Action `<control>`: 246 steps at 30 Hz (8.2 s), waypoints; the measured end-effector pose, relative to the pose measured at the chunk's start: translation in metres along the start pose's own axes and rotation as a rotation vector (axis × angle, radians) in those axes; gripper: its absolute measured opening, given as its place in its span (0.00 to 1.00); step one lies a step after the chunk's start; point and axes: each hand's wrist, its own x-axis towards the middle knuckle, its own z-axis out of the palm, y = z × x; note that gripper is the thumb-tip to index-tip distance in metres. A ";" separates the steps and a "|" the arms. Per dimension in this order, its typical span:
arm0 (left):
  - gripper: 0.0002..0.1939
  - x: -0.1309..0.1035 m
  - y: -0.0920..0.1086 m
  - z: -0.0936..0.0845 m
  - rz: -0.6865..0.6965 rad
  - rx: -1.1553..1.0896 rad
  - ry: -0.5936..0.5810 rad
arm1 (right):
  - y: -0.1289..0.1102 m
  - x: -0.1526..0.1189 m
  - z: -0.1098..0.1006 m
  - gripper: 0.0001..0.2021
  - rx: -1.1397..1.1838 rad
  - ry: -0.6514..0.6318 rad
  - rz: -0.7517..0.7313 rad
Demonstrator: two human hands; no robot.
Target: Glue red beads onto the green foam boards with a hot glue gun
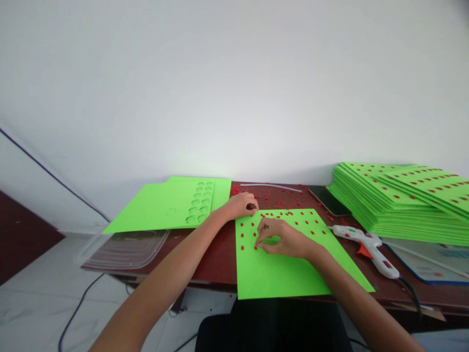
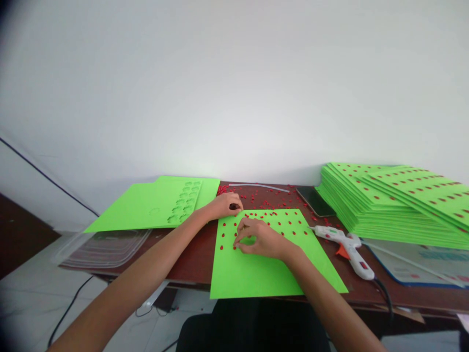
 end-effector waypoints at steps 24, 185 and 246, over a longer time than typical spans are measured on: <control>0.07 0.000 -0.001 0.001 -0.010 -0.006 0.001 | 0.008 -0.008 0.001 0.07 -0.178 -0.085 -0.053; 0.08 0.000 0.022 0.009 -0.120 0.182 0.066 | 0.008 -0.035 -0.012 0.07 -0.055 -0.009 0.085; 0.08 0.002 0.019 0.012 -0.119 0.191 0.084 | 0.051 0.016 -0.038 0.10 -0.377 -0.026 0.115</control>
